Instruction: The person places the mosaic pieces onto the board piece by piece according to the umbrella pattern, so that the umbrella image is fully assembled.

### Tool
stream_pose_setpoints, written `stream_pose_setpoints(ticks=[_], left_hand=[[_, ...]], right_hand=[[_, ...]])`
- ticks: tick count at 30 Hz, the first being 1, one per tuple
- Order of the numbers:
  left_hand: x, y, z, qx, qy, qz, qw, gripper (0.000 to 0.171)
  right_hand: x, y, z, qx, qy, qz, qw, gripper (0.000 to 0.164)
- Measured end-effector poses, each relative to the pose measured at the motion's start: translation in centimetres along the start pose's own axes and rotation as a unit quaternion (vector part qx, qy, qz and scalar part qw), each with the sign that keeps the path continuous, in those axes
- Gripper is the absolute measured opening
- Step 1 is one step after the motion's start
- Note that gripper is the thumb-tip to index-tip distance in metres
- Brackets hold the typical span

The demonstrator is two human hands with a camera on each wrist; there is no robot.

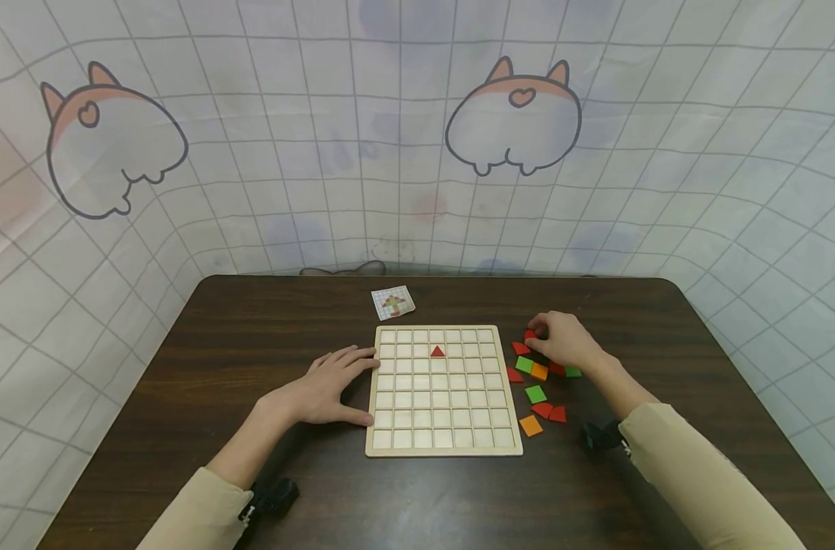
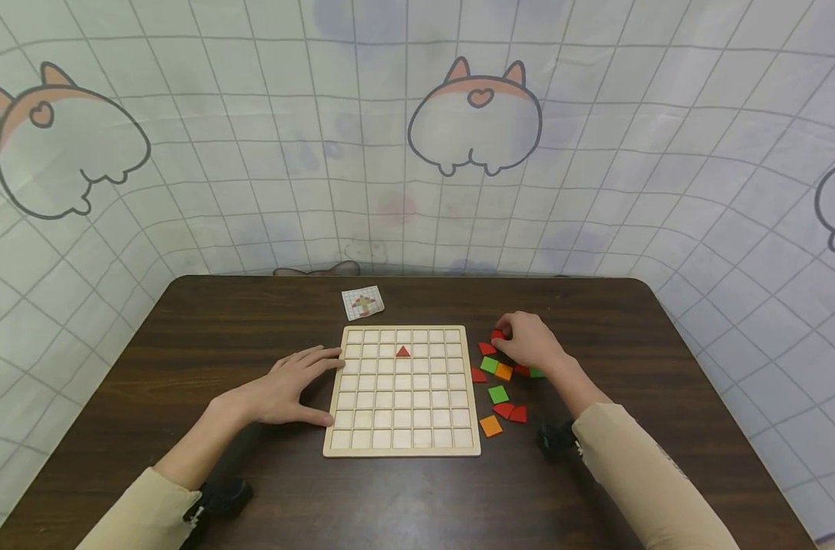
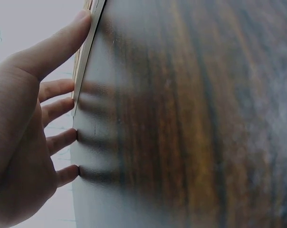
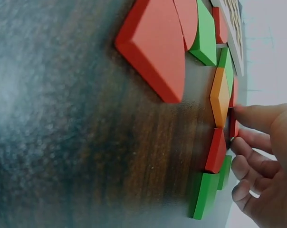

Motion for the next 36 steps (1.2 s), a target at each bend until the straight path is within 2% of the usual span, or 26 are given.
stream_pose_setpoints(ticks=[12,22,28,36], left_hand=[[0.0,0.0,0.1,0.003,0.001,0.000,1.0000,0.094],[0.0,0.0,0.1,0.002,0.002,-0.003,1.0000,0.093],[0.0,0.0,0.0,0.002,0.001,-0.002,1.0000,0.092],[0.0,0.0,0.0,0.000,0.002,-0.003,1.0000,0.093]], right_hand=[[-0.3,-0.2,0.2,0.014,0.022,0.001,1.000,0.024],[0.0,0.3,0.2,-0.004,0.042,0.019,0.999,0.024],[1.1,0.6,0.1,-0.013,0.051,0.031,0.998,0.024],[3.8,0.2,0.1,-0.013,0.081,0.064,0.995,0.023]])
Point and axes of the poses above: each hand's wrist, its own z-axis towards the middle knuckle, its own y-axis out of the back of the hand, x = y × z, the point moved 9 cm from there along z, towards the middle knuckle, and after that the axes turned 15 degrees about x, right-handed, at the moved point
